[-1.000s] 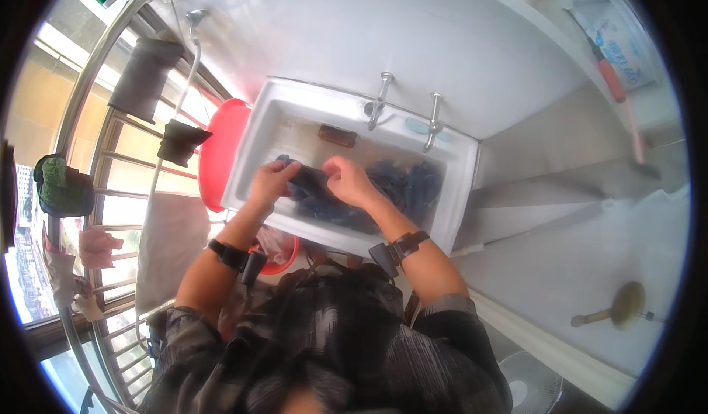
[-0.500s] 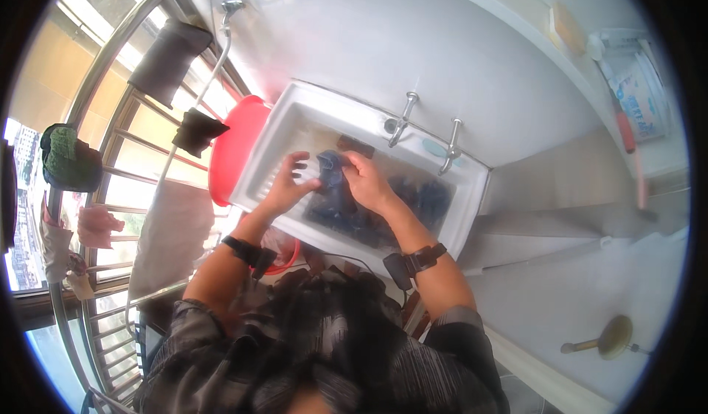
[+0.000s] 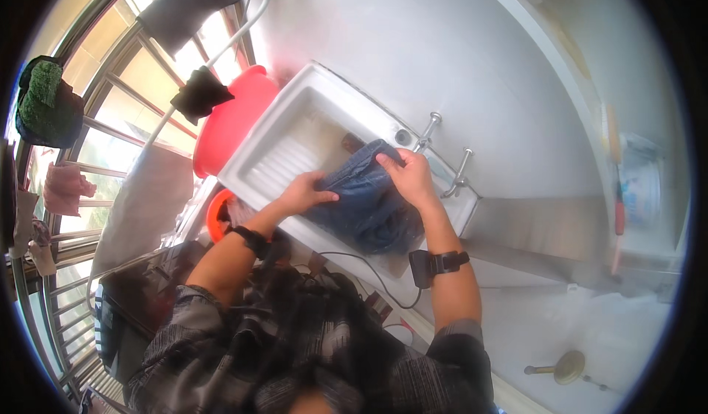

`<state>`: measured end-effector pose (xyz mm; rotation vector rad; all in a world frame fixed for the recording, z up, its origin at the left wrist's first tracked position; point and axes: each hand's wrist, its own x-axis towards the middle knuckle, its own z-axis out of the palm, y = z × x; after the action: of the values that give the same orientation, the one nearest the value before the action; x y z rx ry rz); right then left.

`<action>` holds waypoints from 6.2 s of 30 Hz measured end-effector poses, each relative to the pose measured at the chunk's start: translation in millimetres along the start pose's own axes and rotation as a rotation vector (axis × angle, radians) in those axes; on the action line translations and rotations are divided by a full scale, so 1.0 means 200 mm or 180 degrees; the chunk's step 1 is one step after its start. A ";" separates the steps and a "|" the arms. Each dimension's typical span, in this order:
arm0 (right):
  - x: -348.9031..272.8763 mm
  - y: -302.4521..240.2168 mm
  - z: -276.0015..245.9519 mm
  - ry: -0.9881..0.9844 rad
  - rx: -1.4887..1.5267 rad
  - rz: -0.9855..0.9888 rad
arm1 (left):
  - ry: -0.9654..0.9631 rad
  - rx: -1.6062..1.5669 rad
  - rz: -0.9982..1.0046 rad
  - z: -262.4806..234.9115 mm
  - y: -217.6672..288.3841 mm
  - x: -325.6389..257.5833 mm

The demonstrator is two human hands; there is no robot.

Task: Hand-washing a pair of denim jeans in a sink using a brush and soapy water.

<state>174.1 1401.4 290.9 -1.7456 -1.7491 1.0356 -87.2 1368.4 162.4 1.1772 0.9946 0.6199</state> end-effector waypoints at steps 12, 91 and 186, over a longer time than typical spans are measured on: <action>0.46 0.37 0.67 -0.1091 -0.0684 -0.0087 | 0.0608 0.0694 -0.0957 -0.27 -0.42 -0.19; 0.87 0.59 1.45 -0.0086 -0.1993 -0.0757 | 0.0232 0.3502 0.0602 -0.53 -0.76 -0.19; 0.91 0.64 1.35 -0.0188 -0.1758 -0.0691 | 0.0545 0.3659 0.0627 -0.51 -0.73 -0.14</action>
<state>30.5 1517.5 -6.9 -1.7762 -2.3623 0.5442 -204.2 1348.5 26.1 2.2710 1.4489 0.2614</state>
